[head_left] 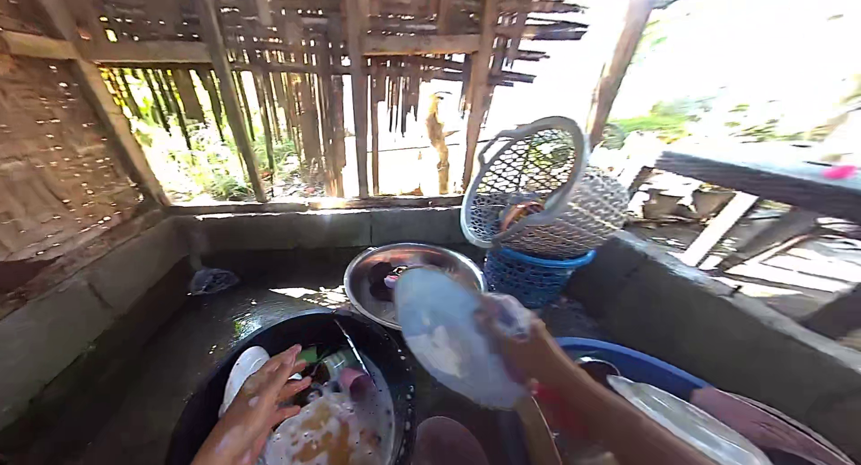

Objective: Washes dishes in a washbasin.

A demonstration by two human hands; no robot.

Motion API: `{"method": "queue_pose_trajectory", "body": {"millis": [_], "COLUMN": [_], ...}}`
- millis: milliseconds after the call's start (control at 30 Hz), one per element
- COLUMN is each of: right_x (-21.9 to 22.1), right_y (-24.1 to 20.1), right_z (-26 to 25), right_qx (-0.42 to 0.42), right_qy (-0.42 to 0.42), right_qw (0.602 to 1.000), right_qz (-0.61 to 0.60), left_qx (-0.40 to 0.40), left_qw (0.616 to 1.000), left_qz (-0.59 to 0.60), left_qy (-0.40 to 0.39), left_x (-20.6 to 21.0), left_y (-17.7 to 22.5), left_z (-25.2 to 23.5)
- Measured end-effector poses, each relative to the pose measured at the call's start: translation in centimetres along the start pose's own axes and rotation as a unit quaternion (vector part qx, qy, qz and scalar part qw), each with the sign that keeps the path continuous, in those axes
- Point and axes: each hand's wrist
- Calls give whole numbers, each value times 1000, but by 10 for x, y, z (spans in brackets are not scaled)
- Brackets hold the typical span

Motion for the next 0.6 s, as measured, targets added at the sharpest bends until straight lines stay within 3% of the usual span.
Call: {"method": "queue_pose_trajectory", "body": {"millis": [133, 267, 400, 600], "right_x": [-91, -143, -163, -155], "right_y": [85, 153, 216, 215], "right_z": [23, 58, 87, 110], "right_qx": [163, 305, 393, 397], "right_qy": [175, 292, 374, 384], "right_qw": [969, 906, 838, 808], "right_qz": [68, 26, -49, -207], "left_qx": [-4, -19, -36, -68], "left_qw": [998, 994, 989, 977], "left_qz": [-66, -107, -140, -203], "left_qy": [1, -4, 0, 14], "left_x": [-14, -33, -54, -70], "left_y": [-5, -12, -13, -19], "left_z": [0, 0, 2, 1]}}
Point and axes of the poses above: each hand's wrist, its own z-axis away from the middle knuckle, its own x-axis out of the palm, y = z × x, and after that the axes turned 15 degrees about z, right-handed
